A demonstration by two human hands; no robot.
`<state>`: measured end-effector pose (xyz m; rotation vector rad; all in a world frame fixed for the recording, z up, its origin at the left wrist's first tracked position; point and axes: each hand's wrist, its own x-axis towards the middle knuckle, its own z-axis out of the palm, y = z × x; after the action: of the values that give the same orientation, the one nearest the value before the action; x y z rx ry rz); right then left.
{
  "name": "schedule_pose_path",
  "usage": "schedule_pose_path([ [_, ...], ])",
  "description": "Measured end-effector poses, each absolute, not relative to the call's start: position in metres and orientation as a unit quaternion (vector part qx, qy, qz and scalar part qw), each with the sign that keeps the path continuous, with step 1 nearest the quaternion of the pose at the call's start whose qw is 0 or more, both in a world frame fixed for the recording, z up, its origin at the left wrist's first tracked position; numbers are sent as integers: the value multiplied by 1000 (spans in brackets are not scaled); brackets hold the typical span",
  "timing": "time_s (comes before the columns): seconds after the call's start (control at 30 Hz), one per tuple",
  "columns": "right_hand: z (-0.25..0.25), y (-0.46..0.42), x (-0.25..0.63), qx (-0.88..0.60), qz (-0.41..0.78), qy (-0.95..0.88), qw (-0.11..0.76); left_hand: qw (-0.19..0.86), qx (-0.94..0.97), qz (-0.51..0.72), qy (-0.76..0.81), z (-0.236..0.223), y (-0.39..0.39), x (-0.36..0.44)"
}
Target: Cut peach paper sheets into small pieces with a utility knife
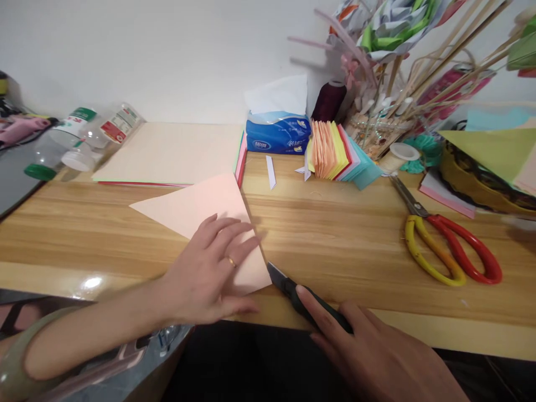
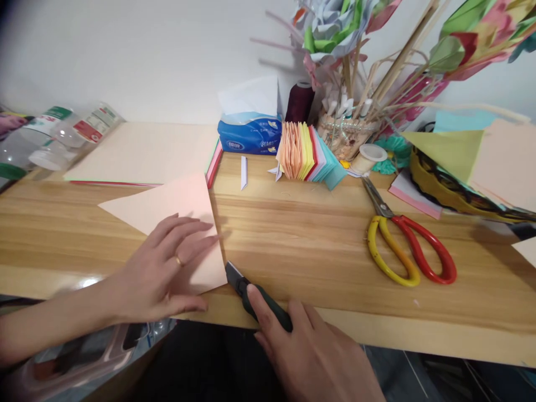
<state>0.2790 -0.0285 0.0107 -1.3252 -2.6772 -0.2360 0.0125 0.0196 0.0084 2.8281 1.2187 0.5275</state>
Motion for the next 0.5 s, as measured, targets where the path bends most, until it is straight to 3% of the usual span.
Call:
schedule_pose_path([
  [0.23,10,-30,292,-366,-64,-928,20,-49,919,148,361,10,0,7],
  [0.5,18,-29,283,-314,-40,-948,28,11,923,170,345,15,10,-1],
])
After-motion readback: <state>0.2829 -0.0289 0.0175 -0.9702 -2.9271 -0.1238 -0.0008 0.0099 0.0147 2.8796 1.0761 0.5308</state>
